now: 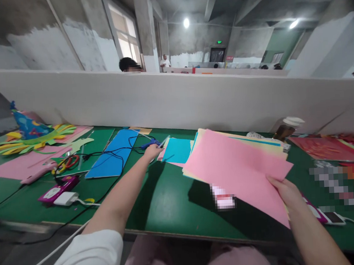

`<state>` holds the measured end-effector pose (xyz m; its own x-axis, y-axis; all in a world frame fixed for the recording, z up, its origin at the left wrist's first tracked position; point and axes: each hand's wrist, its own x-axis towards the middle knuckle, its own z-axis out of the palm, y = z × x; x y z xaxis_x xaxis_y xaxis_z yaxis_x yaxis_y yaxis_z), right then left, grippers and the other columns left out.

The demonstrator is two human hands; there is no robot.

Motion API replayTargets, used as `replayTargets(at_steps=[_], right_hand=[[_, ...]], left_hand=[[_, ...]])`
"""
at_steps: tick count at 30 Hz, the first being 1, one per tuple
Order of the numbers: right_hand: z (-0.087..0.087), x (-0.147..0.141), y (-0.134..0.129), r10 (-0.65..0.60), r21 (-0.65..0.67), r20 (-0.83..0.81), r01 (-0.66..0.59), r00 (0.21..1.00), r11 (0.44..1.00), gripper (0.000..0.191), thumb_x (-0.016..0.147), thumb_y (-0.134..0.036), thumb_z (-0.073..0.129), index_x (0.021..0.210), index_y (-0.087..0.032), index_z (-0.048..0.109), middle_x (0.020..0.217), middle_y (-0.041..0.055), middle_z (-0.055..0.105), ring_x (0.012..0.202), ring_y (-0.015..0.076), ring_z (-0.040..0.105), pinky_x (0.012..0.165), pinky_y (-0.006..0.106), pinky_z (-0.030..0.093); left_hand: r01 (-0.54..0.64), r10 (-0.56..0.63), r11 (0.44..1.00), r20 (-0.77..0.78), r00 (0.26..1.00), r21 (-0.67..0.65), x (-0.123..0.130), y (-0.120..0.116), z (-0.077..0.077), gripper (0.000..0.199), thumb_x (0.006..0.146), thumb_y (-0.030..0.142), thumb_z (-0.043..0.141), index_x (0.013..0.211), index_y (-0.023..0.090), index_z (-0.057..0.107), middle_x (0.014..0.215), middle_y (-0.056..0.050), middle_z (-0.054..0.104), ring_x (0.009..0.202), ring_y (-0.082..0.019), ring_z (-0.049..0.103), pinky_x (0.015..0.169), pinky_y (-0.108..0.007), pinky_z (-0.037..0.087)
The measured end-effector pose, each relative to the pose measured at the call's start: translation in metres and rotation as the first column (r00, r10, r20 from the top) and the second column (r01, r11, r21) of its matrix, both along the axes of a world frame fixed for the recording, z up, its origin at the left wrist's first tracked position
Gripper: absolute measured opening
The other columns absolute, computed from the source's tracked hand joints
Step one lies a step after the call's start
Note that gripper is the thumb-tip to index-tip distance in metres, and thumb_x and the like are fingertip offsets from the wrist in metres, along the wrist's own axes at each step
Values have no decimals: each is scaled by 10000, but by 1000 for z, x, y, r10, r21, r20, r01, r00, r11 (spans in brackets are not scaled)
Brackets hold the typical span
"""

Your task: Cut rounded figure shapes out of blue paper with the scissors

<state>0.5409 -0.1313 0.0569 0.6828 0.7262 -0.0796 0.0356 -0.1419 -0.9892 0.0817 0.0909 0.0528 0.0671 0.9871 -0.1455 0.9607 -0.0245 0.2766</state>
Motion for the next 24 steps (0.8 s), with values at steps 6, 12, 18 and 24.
replayTargets(at_steps=[6, 12, 18, 24], right_hand=[[20, 26, 8, -181, 52, -398, 219, 899, 974, 270, 616, -84, 718, 872, -169, 699, 728, 24, 719, 587, 175, 684, 588, 278, 620], [19, 26, 15, -272, 116, -383, 339, 883, 934, 258, 653, -59, 704, 880, -183, 703, 795, -3, 710, 613, 125, 671, 638, 225, 618], [2, 21, 23, -253, 91, -385, 310, 887, 946, 250, 648, -83, 703, 874, -189, 706, 820, 17, 722, 579, 137, 660, 575, 254, 622], [-11, 25, 26, -228, 92, -322, 270, 919, 958, 247, 635, -103, 713, 869, -174, 682, 798, 27, 717, 591, 156, 678, 578, 280, 630]], left_hand=[[485, -490, 871, -96, 866, -71, 65, 1, -20, 739, 790, 525, 703, 1426, 254, 441, 1429, -117, 498, 1218, -297, 547, 1015, -418, 455], [577, -584, 810, -204, 785, -98, 89, -11, -38, 929, 784, 596, 608, 1541, 195, 248, 1462, -231, 440, 1132, -405, 604, 908, -460, 491], [600, -605, 795, -196, 771, -91, 92, -7, -33, 529, 897, 399, 598, 1365, 177, 492, 1244, -152, 597, 1071, -295, 614, 912, -490, 502], [513, -516, 857, -73, 853, -59, 80, 9, -20, 365, 928, 362, 585, 1235, 163, 572, 1237, -99, 593, 1049, -234, 615, 876, -438, 541]])
